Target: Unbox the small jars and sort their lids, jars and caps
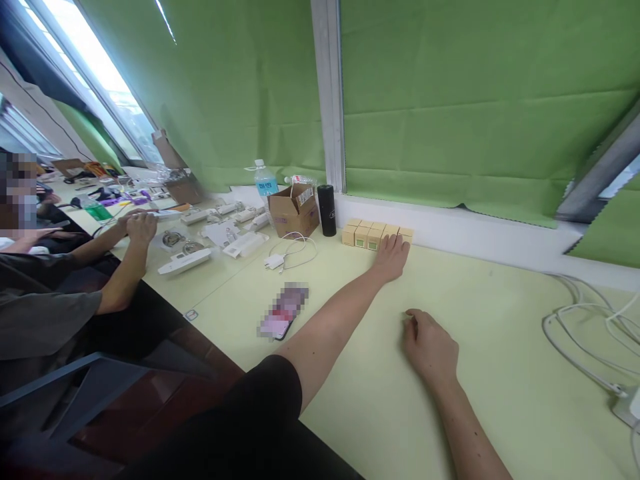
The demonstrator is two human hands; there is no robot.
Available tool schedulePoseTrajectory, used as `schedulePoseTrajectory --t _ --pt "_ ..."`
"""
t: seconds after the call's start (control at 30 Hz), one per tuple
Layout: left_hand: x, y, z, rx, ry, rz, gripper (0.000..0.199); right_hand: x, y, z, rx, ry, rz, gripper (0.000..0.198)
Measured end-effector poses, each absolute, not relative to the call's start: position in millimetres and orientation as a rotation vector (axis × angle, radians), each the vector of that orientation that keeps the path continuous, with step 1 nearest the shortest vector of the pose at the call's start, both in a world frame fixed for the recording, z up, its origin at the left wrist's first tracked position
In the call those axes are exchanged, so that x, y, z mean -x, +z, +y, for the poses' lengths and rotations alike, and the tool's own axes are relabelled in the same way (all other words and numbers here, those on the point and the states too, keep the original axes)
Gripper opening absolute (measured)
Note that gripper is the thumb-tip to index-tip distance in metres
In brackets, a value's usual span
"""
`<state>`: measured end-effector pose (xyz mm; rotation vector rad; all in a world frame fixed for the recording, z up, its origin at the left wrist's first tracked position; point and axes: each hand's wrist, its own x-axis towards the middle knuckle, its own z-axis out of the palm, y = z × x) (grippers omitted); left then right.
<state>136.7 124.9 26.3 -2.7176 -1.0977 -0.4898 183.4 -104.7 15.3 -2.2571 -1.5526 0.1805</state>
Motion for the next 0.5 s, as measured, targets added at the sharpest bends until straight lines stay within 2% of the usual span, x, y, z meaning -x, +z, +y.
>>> schedulePoseTrajectory --t 0.13,0.33,0.5 --pt "-132.3 28.6 127.6 2.702 -0.519 -1.064 0.057 -183.9 15.6 -104.5 2.263 0.195 -1.550 0.035" --pt "-131.3 29.6 131.0 2.625 -0.626 -1.014 0.042 -184.3 15.9 -103.8 2.272 0.206 -1.560 0.034" --pt "-128.1 27.7 124.8 2.630 -0.667 -1.011 0.044 -184.9 15.8 -104.2 2.251 0.192 -1.559 0.034"
